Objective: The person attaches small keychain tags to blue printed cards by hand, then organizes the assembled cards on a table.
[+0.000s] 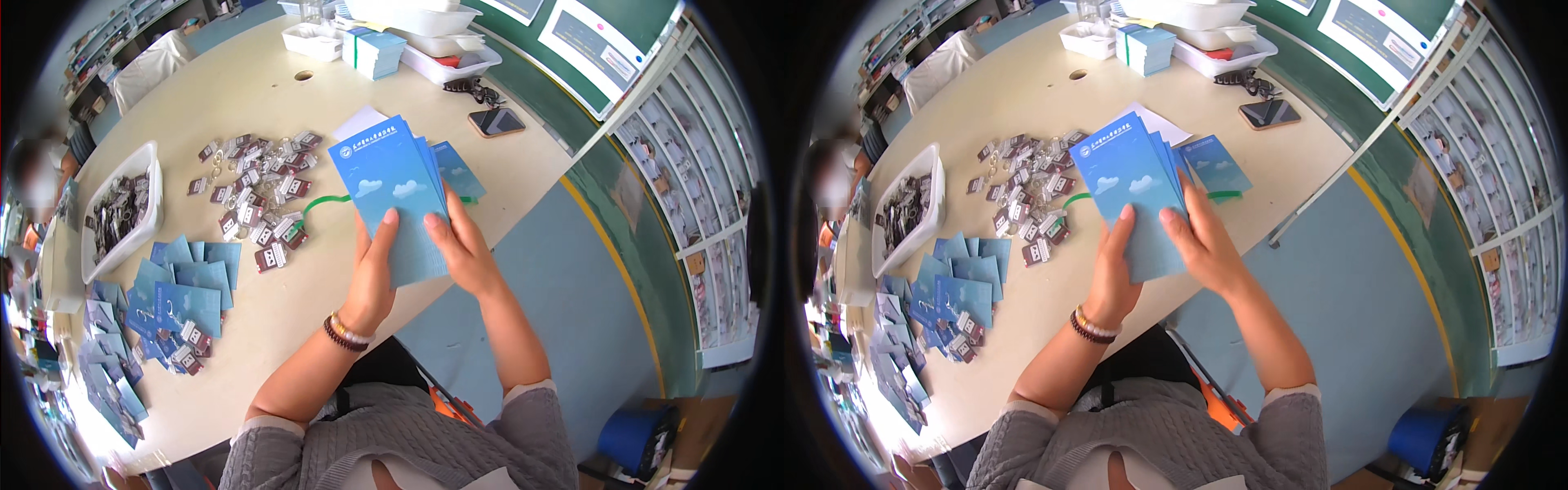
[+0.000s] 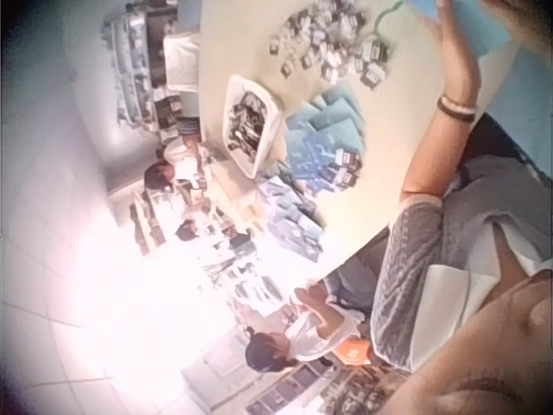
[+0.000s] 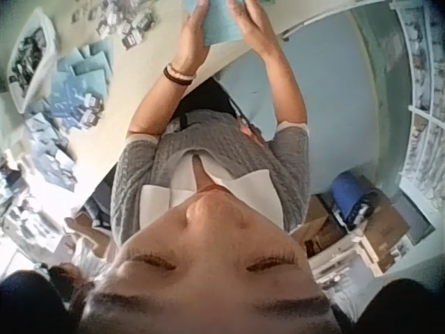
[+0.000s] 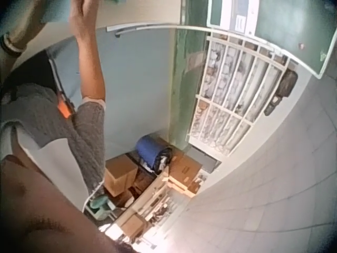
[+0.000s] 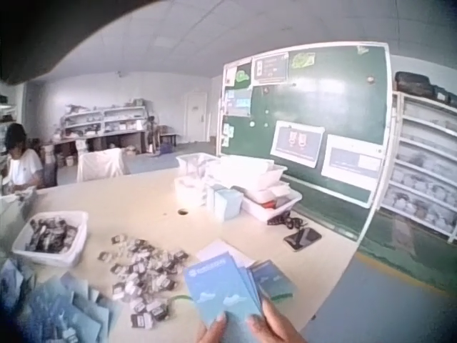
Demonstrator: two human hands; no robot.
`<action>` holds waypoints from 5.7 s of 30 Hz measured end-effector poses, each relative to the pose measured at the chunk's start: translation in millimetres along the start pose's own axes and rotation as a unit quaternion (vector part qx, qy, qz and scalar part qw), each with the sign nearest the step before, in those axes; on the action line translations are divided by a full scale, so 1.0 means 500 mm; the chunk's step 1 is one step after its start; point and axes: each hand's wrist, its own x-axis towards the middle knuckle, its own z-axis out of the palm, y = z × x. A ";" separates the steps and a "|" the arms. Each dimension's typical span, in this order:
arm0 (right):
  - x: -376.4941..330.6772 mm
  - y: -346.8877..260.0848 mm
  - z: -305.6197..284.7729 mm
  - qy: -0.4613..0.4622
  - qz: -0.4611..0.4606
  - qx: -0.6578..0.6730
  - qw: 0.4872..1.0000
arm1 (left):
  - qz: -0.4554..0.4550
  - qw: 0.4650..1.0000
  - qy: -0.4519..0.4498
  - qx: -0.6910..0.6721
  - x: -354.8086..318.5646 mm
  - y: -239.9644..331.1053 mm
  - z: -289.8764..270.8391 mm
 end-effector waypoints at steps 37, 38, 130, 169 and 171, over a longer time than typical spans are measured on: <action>0.000 -0.029 0.272 -0.465 -0.059 -0.274 0.840 | 0.075 0.973 0.214 -0.033 -0.334 0.069 -0.166; 0.000 -0.026 0.280 -0.478 -0.076 -0.263 0.835 | 0.077 0.959 0.272 -0.010 -0.354 0.069 -0.147; 0.209 0.142 0.148 -0.186 -0.076 -0.606 0.770 | 0.164 0.826 0.305 0.446 -0.435 0.204 -0.362; 0.381 -0.200 -0.170 0.301 -0.431 -0.003 0.851 | 0.127 0.678 0.282 0.667 -0.428 0.225 -0.306; 0.396 -0.083 -0.236 0.372 -0.302 -0.611 0.630 | 0.104 0.700 0.295 0.642 -0.426 0.224 -0.301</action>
